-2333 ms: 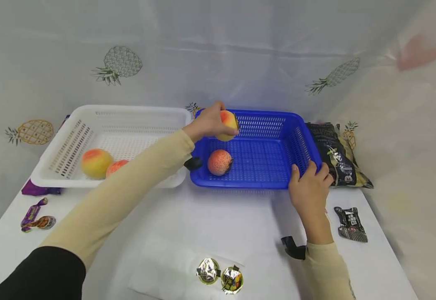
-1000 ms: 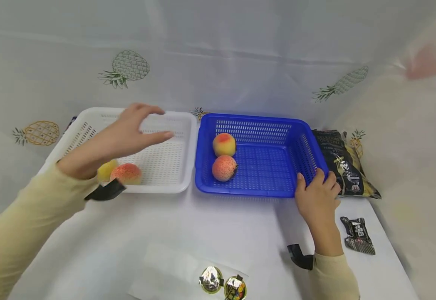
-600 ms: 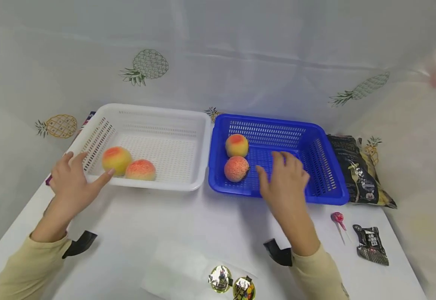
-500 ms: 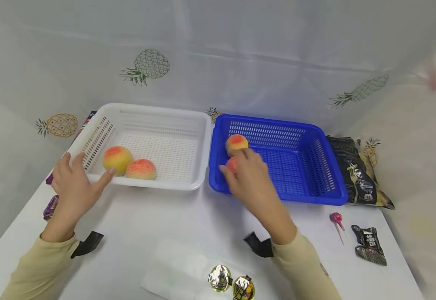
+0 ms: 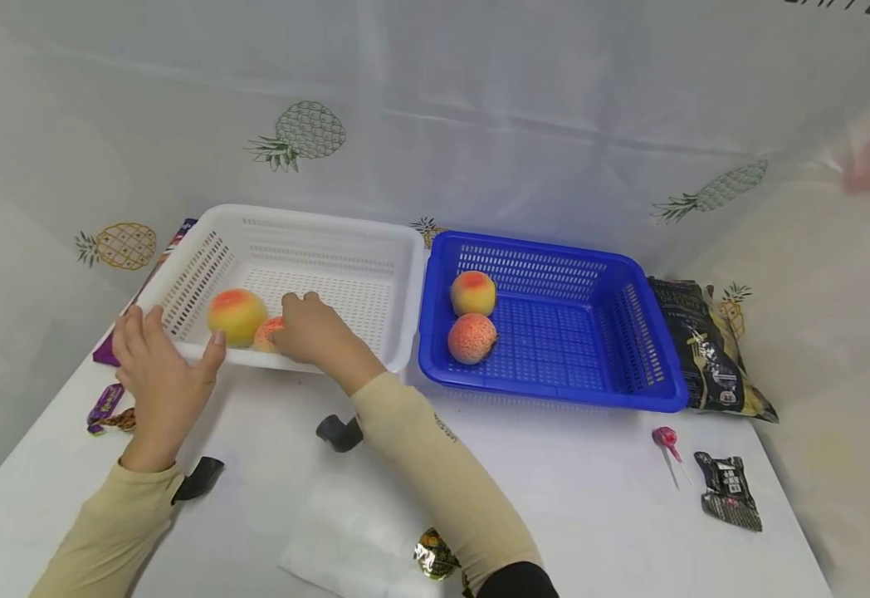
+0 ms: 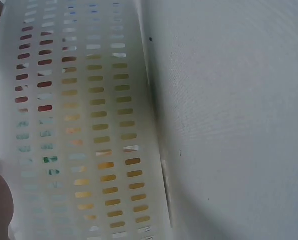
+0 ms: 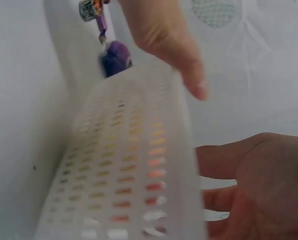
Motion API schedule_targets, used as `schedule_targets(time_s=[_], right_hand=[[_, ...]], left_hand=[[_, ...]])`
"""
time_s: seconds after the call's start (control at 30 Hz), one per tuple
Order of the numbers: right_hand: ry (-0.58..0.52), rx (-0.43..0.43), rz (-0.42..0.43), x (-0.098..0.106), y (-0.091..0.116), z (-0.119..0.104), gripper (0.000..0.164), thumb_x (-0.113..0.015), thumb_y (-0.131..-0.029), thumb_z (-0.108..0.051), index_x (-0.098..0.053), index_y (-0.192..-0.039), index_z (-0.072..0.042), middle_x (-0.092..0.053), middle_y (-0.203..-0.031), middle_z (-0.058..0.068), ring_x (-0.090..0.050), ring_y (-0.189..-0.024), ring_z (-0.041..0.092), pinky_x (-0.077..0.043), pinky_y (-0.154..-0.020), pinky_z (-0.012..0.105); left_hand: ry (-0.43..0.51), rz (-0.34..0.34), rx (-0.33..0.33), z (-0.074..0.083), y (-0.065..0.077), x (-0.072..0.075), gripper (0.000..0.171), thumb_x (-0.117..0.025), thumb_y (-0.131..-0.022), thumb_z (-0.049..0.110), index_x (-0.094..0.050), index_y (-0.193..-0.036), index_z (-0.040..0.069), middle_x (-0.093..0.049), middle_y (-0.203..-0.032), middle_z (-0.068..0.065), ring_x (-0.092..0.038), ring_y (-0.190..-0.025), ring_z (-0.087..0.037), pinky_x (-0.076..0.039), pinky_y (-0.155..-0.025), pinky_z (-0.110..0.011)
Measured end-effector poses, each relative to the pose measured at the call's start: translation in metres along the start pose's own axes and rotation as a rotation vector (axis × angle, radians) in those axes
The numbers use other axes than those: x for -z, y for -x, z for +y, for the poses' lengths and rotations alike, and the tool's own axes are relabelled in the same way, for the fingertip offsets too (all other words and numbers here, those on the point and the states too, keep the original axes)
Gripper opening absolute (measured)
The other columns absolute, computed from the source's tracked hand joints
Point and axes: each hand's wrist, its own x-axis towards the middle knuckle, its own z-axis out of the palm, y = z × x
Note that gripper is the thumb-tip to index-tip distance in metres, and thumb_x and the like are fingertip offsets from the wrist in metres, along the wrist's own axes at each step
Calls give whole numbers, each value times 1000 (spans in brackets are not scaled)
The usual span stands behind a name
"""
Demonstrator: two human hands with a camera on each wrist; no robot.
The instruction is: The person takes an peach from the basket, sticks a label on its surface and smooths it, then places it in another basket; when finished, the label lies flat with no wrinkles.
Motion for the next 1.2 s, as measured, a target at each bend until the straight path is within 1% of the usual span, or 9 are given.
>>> schedule_targets(time_s=[0.07, 0.2, 0.33, 0.47, 0.57, 0.7, 0.93, 1.07, 1.2], right_hand=[[-11, -40, -13, -7, -9, -4, 58, -57, -83, -39, -41, -130, -9, -50, -122, 7, -49, -108, 17, -42, -88, 32], [-61, -80, -51, -17, -19, -4, 65, -61, -79, -44, -41, -130, -8, -54, -118, 5, -52, -99, 14, -44, -84, 31], [-101, -73, -46, -21, -25, 3, 62, -66, -75, -41, -47, -124, -7, -59, -111, 3, -54, -88, 12, -45, -78, 27], [-120, -56, -11, -15, -23, 7, 65, -70, -71, -39, -48, -124, -9, -58, -114, 1, -54, -95, 12, -44, -82, 27], [-126, -50, 34, -1, -12, 11, 70, -72, -69, -41, -46, -127, -11, -55, -118, 2, -51, -103, 14, -43, -87, 29], [-157, -12, 122, 26, 14, 19, 72, -71, -70, -44, -43, -129, -14, -53, -119, 2, -49, -104, 15, -42, -87, 31], [-232, 42, 259, 57, 86, 46, 62, -66, -70, -51, -46, -123, -26, -54, -109, -8, -50, -91, 9, -46, -72, 28], [-288, 58, 229, 68, 128, 63, 55, -66, -68, -56, -49, -115, -35, -56, -96, -13, -52, -85, 8, -45, -66, 27], [-320, 94, 123, 66, 164, 80, 50, -66, -68, -57, -50, -110, -37, -56, -92, -13, -54, -81, 9, -47, -66, 28]], left_hand=[[16, 22, -12, 0, 1, -1, 88, -59, -76, 50, -19, -138, 3, -9, -146, -14, 2, -134, -26, -12, -93, -60], [35, 46, -21, 0, 1, -2, 87, -59, -75, 50, -20, -138, 3, -11, -146, -13, 1, -134, -26, -13, -93, -60], [48, 52, -26, 0, 2, -4, 87, -59, -74, 50, -21, -137, 3, -11, -146, -12, 0, -134, -27, -12, -96, -60], [54, 67, -37, -1, 2, -5, 86, -60, -74, 48, -22, -137, 3, -11, -146, -12, 0, -134, -27, -11, -97, -60], [54, 73, -43, -2, 3, -6, 86, -60, -74, 48, -23, -137, 3, -12, -145, -13, -1, -134, -27, -12, -98, -60], [56, 91, -54, -3, 2, -4, 84, -60, -74, 47, -24, -136, 2, -14, -144, -14, -2, -133, -27, -12, -99, -59], [55, 78, -36, -2, 6, -4, 83, -60, -75, 44, -23, -136, 1, -13, -145, -14, -1, -134, -26, -13, -99, -59], [63, 84, -44, -1, 5, -4, 82, -60, -76, 42, -23, -135, 1, -12, -145, -14, 0, -134, -25, -12, -101, -57], [67, 86, -58, 0, 3, -4, 81, -61, -76, 41, -24, -135, 0, -12, -144, -15, 0, -134, -25, -10, -103, -53]])
